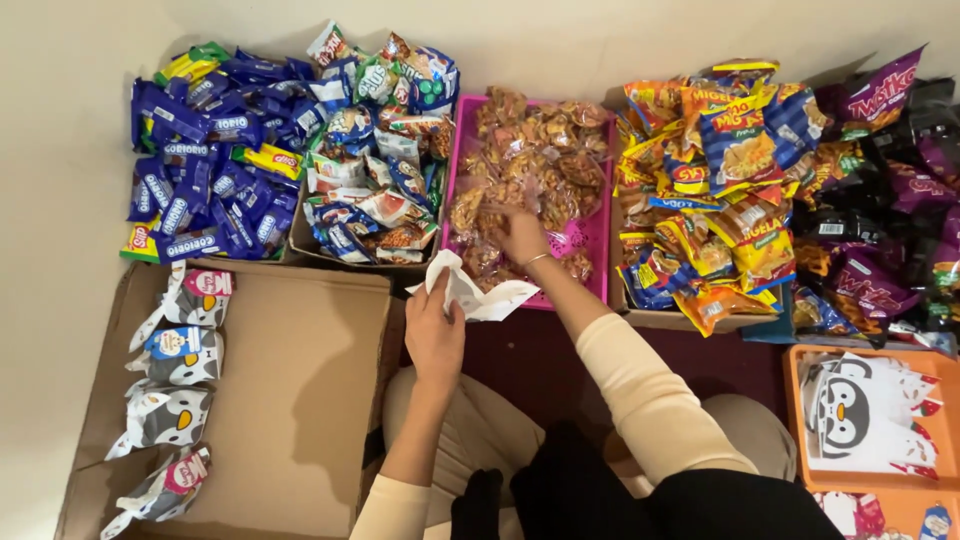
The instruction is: A person sits on the floor and fills small white gift bags with various snack packets taken from several organized bins.
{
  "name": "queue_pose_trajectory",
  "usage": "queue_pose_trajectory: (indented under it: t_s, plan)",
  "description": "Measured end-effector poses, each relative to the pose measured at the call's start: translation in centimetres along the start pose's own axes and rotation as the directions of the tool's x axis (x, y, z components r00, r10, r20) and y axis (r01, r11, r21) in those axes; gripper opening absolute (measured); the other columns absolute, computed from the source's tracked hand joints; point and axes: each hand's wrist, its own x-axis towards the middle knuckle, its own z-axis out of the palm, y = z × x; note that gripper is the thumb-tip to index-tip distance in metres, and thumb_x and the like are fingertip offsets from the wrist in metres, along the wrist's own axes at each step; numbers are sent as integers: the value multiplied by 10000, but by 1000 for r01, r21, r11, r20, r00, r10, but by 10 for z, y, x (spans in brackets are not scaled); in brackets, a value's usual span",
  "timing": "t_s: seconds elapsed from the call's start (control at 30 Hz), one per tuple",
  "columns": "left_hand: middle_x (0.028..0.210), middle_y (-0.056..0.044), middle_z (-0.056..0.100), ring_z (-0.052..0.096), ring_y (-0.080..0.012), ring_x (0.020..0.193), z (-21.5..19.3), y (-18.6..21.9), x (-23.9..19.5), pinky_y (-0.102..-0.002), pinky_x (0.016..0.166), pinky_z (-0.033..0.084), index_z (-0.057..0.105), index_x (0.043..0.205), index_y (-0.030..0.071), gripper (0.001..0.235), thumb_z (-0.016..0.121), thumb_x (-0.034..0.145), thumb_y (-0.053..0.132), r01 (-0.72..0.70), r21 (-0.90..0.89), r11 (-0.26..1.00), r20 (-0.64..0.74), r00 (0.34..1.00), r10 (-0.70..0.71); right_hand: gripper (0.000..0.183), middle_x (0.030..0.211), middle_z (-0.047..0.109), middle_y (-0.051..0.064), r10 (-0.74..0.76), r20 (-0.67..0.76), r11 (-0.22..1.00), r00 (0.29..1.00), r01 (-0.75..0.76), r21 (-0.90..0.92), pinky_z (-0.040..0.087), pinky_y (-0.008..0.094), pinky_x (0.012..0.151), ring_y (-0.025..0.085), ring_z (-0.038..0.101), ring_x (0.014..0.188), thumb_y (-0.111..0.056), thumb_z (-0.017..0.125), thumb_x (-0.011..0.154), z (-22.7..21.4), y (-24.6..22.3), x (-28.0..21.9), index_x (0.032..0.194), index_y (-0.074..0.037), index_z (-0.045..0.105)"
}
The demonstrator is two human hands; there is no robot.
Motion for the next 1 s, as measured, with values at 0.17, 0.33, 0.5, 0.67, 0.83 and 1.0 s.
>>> queue_pose_trajectory:
  t_s: [0.17, 0.33, 0.5, 0.67, 0.83, 1.0]
  plan:
    - [1147, 0, 686, 622, -181, 935, -8, 17, -2, -262, 710, 566, 721, 1231, 155, 365, 739, 870, 105, -10, -31, 999, -57, 998, 8, 338, 1043, 679, 150, -12, -158, 979, 987, 44, 199, 563, 509, 902, 418, 690, 1036, -228, 775, 835, -24, 35, -23, 1166, -180, 727]
    - [1125, 24, 732, 634, -171, 884, -5, 29, -9, -255, 682, 563, 774, 1097, 150, 232, 766, 869, 106, -24, -55, 998, -131, 991, 17, 308, 1012, 709, 120, 34, -337, 875, 941, 135, 465, 535, 432, 925, 320, 693, 1039, -184, 776, 850, -92, 31, -74, 1145, -166, 691]
    - [1100, -63, 702, 621, -253, 884, -2, 45, -22, -335, 733, 571, 749, 1200, 163, 385, 695, 835, 53, -20, -159, 987, -80, 997, 7, 577, 1207, 551, 126, 51, -319, 476, 946, 258, 841, 663, 327, 817, 237, 682, 1012, 61, 687, 899, -205, -88, -170, 1399, -59, 424]
    - [1078, -132, 686, 632, -312, 921, -11, 70, -36, -344, 733, 581, 723, 1236, 110, 437, 662, 815, 11, -24, -299, 954, -27, 1000, 17, 425, 1085, 626, 131, 91, -278, 506, 956, 196, 840, 686, 347, 708, 246, 747, 853, 38, 709, 893, -158, -49, -210, 1267, 11, 508]
    - [1148, -203, 669, 666, -322, 951, -22, 97, -56, -281, 697, 593, 703, 1282, 66, 485, 665, 807, -27, 37, -469, 883, -36, 998, -60, 402, 986, 654, 157, 162, -335, 640, 928, 159, 751, 674, 350, 644, 239, 735, 759, 33, 754, 860, -127, -31, -238, 1176, 3, 507]
    - [1196, -171, 655, 674, -323, 1052, -26, 102, -70, -338, 813, 597, 698, 1327, 157, 543, 647, 817, -24, -11, -474, 881, -106, 993, -45, 367, 913, 667, 152, 105, -385, 856, 917, 114, 504, 609, 380, 702, 310, 755, 827, -20, 784, 806, -132, -45, -260, 1103, -77, 577]
